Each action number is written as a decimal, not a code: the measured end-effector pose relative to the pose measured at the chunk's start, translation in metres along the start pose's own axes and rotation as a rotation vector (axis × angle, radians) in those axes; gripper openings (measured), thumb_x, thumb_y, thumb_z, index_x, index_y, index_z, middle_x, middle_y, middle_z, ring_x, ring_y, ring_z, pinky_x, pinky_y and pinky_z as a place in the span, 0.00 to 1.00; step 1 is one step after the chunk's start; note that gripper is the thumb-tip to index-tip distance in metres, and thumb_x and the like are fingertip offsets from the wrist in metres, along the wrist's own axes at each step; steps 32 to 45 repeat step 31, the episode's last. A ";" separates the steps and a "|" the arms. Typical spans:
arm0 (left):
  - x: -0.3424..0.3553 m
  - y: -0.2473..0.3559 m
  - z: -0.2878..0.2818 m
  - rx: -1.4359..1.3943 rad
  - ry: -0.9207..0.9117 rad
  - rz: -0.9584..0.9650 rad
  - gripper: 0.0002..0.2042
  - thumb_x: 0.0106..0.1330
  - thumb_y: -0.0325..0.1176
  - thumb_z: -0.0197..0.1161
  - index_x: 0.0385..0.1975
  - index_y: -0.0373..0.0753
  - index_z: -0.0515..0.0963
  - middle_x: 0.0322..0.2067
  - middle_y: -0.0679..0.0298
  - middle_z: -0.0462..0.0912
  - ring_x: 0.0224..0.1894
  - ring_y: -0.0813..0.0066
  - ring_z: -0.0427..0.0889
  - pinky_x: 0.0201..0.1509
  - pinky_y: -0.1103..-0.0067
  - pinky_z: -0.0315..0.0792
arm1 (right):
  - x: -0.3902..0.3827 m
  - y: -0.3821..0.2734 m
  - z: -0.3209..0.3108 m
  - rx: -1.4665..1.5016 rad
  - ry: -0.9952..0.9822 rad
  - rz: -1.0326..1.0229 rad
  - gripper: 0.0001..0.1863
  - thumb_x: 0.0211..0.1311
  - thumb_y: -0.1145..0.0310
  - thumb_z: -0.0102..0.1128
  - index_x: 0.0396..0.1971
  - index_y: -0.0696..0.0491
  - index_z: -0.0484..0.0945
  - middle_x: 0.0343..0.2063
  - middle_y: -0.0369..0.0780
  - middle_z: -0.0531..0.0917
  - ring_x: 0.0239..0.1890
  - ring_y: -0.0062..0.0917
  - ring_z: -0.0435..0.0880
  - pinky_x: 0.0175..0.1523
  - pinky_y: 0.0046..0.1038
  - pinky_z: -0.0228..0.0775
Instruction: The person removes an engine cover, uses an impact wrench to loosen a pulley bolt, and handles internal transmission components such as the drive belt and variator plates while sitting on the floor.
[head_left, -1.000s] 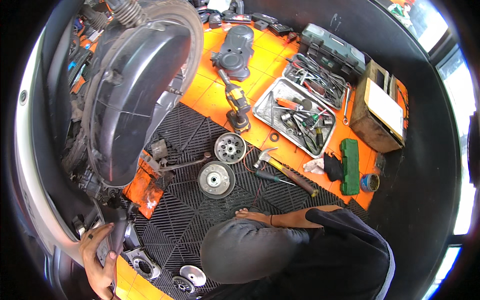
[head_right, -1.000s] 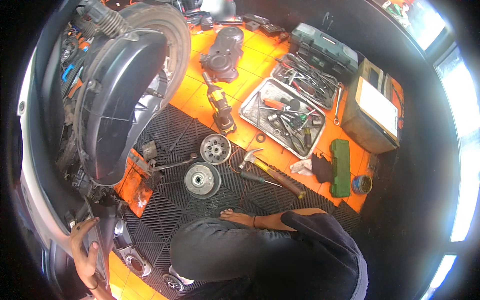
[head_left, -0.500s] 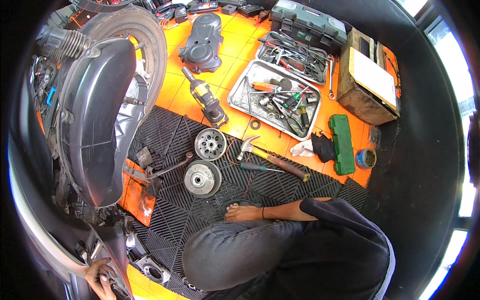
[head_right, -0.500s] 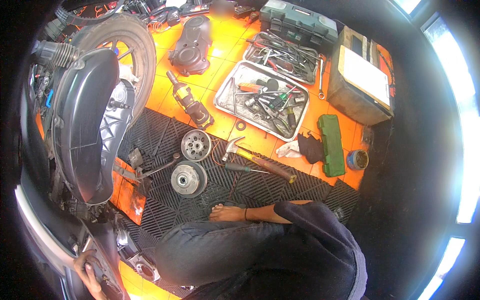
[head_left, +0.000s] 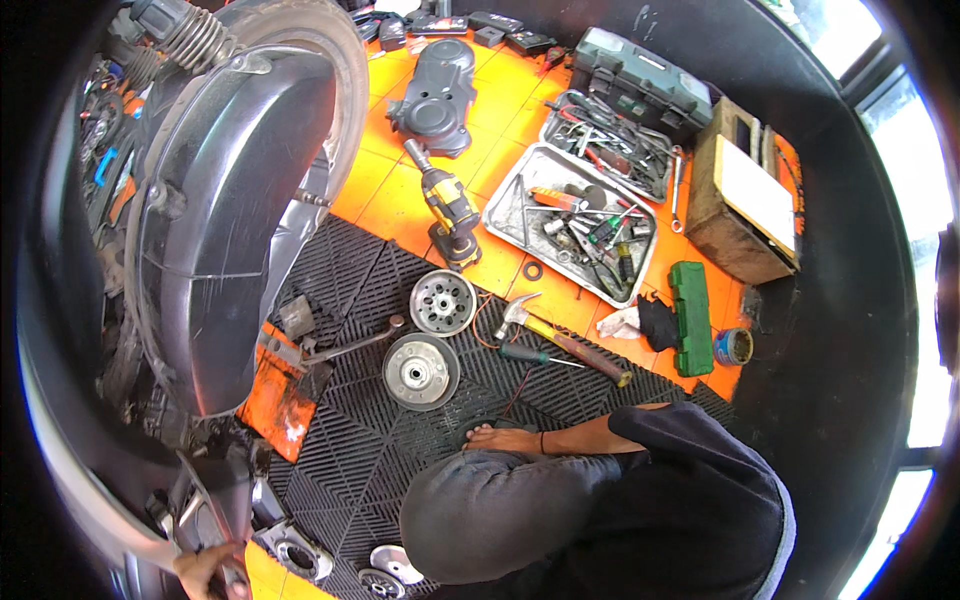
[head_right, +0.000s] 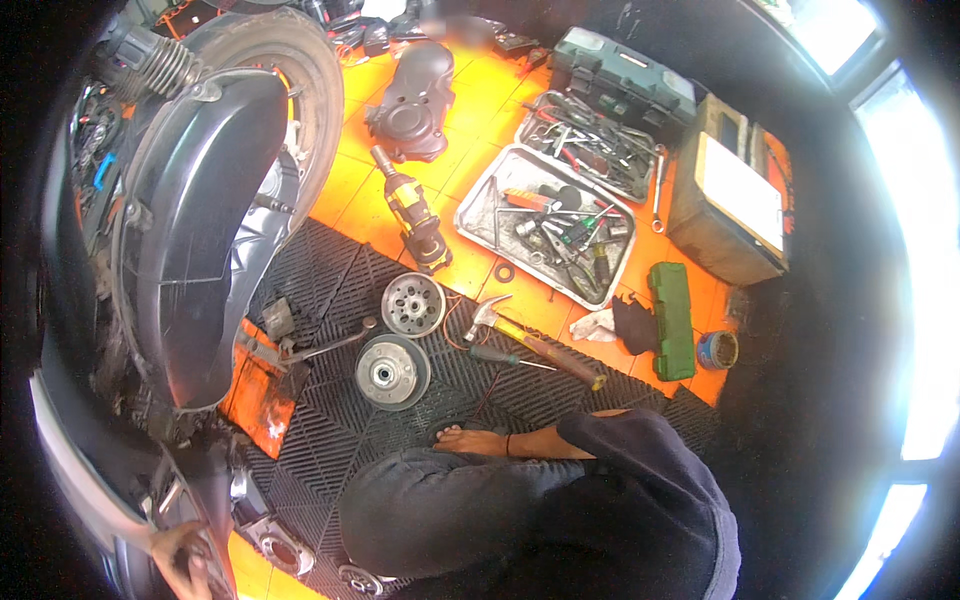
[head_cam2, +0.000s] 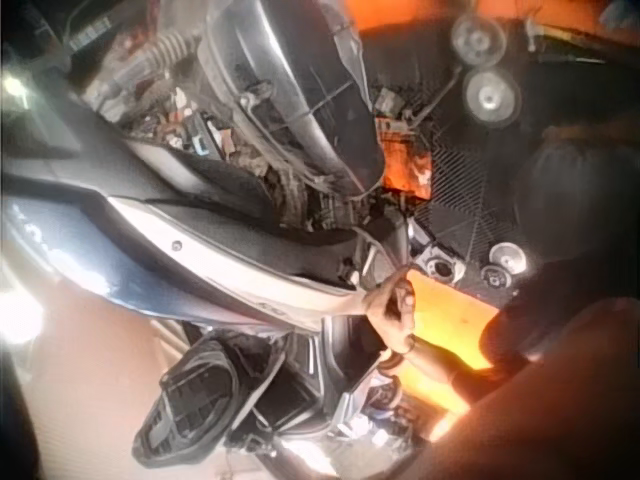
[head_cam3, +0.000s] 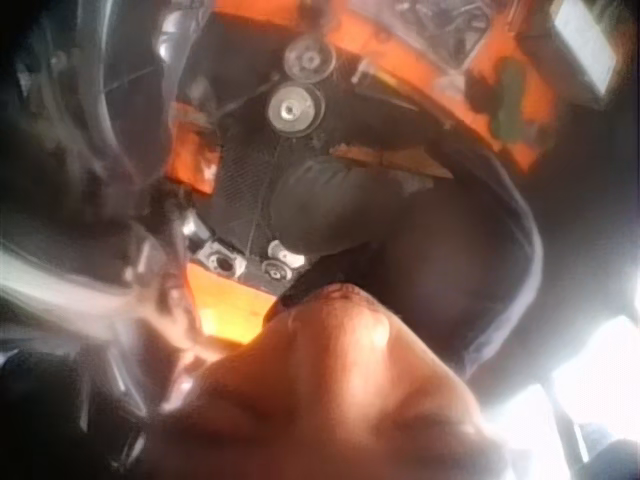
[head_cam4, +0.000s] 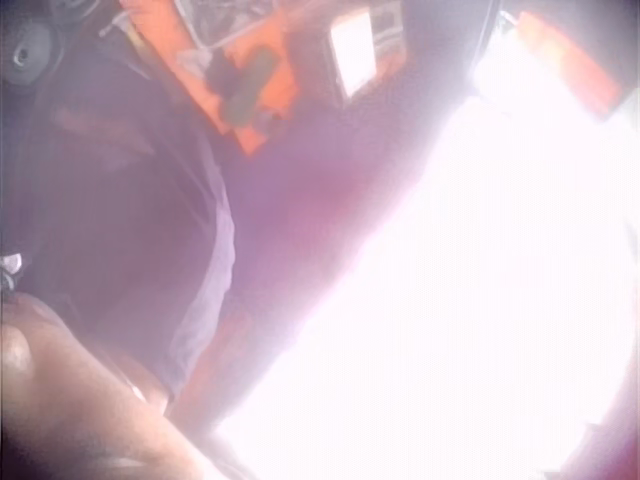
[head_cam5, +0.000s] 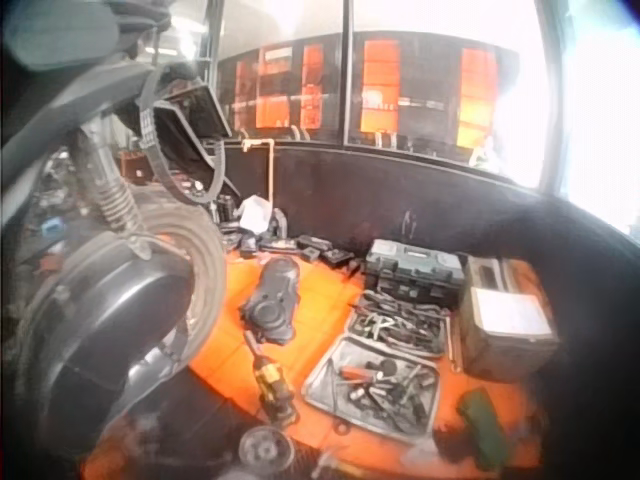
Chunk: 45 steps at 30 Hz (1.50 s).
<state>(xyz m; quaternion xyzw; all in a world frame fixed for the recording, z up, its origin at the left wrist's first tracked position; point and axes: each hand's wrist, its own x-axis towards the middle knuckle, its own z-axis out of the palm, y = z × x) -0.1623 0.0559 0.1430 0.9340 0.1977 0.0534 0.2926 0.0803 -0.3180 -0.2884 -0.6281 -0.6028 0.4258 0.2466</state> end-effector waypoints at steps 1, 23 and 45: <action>-0.005 -0.013 0.004 -0.011 0.112 0.019 0.30 0.60 0.57 0.66 0.39 0.28 0.81 0.28 0.53 0.84 0.20 0.70 0.78 0.30 0.76 0.70 | 0.000 0.006 0.007 0.047 0.069 -0.023 0.26 0.71 0.66 0.40 0.68 0.55 0.63 0.72 0.42 0.60 0.74 0.32 0.57 0.78 0.33 0.43; -0.025 0.170 -0.036 -0.144 -0.182 -0.126 0.15 0.61 0.36 0.65 0.44 0.34 0.81 0.45 0.49 0.82 0.50 0.48 0.78 0.56 0.60 0.69 | 0.008 -0.320 -0.280 0.095 0.304 0.475 0.24 0.58 0.58 0.60 0.50 0.58 0.79 0.43 0.53 0.84 0.49 0.48 0.83 0.58 0.43 0.73; -0.292 0.276 -0.010 -0.760 0.270 -1.199 0.22 0.66 0.44 0.64 0.49 0.30 0.80 0.40 0.48 0.87 0.46 0.61 0.86 0.52 0.71 0.77 | -0.120 -0.444 -0.356 0.019 0.194 0.568 0.29 0.56 0.61 0.62 0.52 0.68 0.73 0.52 0.60 0.77 0.58 0.52 0.75 0.65 0.42 0.66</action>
